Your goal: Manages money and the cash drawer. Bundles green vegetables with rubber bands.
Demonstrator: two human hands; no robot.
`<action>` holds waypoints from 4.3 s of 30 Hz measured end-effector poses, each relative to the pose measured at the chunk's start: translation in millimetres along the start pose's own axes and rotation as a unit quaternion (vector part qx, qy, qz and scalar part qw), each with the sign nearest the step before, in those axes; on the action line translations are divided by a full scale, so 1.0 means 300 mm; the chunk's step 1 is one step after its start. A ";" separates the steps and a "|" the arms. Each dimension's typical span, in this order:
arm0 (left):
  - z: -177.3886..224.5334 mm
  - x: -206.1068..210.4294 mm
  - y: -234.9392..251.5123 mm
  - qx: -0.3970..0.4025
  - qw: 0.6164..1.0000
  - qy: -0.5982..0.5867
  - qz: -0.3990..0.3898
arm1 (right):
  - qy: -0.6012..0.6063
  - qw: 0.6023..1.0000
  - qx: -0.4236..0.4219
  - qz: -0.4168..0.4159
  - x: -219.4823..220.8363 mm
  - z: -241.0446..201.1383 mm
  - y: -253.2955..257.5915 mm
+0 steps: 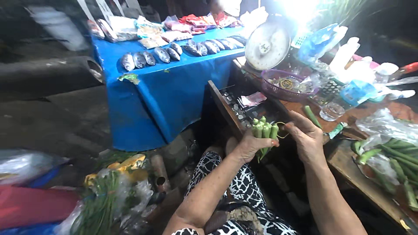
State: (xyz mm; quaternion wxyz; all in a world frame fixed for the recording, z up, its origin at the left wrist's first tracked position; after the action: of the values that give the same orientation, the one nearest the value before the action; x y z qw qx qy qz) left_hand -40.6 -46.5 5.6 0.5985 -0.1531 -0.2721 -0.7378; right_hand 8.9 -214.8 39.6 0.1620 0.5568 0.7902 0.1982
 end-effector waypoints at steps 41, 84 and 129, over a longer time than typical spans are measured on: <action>0.107 0.066 -0.013 -0.179 0.873 0.453 0.032 | -0.127 0.959 0.019 -0.252 0.028 -0.136 -0.241; 0.031 0.114 -0.058 -0.085 0.753 0.653 -0.002 | -0.098 0.965 0.027 -0.243 0.041 -0.239 -0.277; -0.123 -0.074 -0.002 0.021 0.609 0.793 -0.009 | -0.082 0.948 0.055 0.304 -0.357 -0.149 -0.293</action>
State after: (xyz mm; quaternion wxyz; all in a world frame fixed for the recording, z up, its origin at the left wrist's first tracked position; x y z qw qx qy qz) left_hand -32.3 -50.3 -36.6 0.5770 0.5062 0.2919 -0.5706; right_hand -49.1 -348.4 38.8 0.1273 0.7930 0.5772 0.1480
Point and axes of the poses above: each hand's wrist, its own y-axis towards the middle knuckle, its own x-axis out of the palm, z = x × y, the point moved 2 cm from there along y, towards the middle knuckle, and after that the axes turned 2 degrees about -z, right-handed, at the moved point
